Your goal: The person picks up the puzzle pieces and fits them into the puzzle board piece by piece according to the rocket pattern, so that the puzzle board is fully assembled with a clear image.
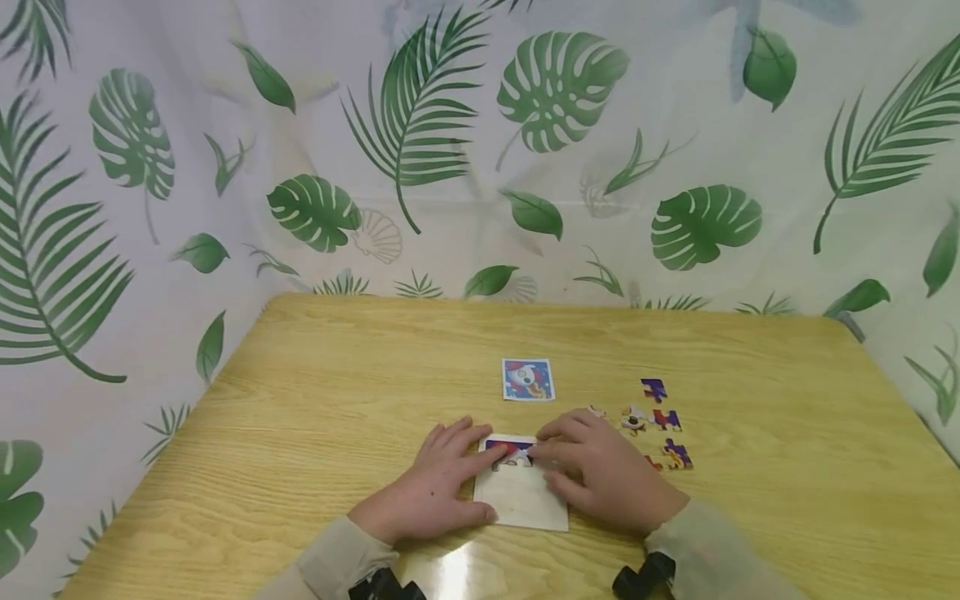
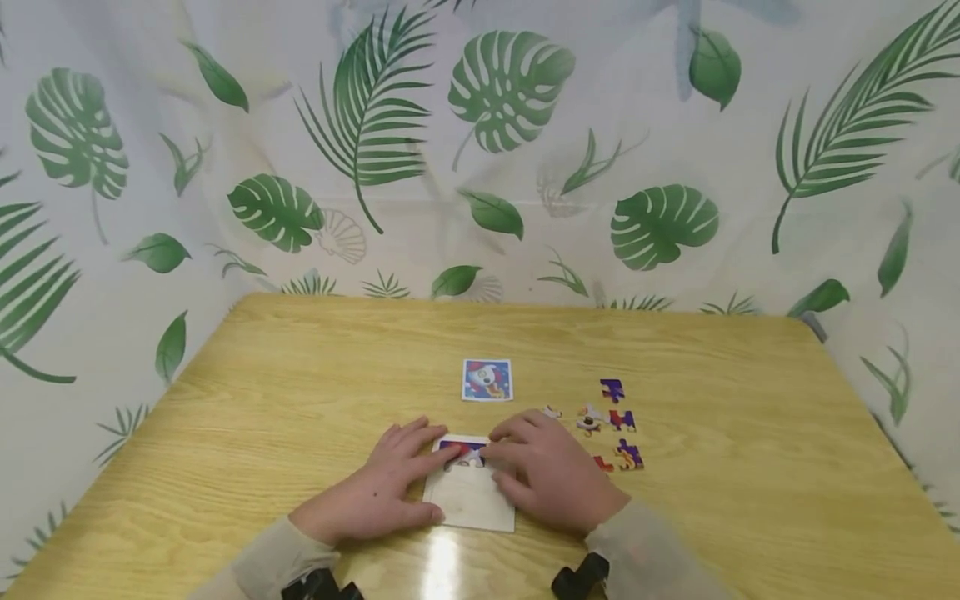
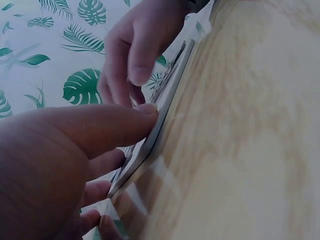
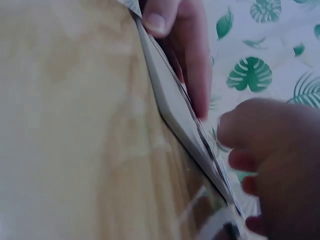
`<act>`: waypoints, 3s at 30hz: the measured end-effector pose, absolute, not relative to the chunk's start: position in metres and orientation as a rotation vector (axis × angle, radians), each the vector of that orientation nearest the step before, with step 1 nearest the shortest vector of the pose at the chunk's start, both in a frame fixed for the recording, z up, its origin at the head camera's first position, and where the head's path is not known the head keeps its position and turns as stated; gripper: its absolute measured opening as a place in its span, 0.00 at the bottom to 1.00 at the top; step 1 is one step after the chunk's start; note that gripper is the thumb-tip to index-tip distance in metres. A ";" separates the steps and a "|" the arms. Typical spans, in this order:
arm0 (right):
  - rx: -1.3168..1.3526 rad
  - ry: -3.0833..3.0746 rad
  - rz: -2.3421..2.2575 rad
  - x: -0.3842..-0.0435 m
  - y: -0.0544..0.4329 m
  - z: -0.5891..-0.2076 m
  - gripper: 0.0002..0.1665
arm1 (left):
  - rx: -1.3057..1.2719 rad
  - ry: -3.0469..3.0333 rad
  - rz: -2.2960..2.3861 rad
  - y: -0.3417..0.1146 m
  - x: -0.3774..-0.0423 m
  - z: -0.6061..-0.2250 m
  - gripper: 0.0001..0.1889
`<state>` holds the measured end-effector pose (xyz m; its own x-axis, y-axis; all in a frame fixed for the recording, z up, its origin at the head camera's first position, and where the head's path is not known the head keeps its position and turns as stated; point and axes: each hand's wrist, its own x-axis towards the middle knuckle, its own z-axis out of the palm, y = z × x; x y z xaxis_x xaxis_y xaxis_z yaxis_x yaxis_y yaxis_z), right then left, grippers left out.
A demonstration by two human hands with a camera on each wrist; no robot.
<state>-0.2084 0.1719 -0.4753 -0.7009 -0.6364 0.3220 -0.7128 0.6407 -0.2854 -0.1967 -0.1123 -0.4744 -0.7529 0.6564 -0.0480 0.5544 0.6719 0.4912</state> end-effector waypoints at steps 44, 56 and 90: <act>0.293 -2.800 0.688 -0.252 0.293 -0.488 0.23 | 0.975 2.648 0.704 -0.115 -0.197 -0.475 0.41; 0.263 -2.839 0.553 -0.251 0.280 -0.483 0.23 | 0.990 2.651 0.695 -0.116 -0.199 -0.473 0.40; 0.121 -2.719 0.983 -0.244 0.274 -0.482 0.19 | 0.997 2.666 0.707 -0.114 -0.198 -0.476 0.40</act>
<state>-0.2444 0.2742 -0.4823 -0.9660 0.0057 0.2586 -0.1611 0.7690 -0.6186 -0.1984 -0.1144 -0.4762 -0.7495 0.6614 -0.0261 0.5615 0.6562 0.5041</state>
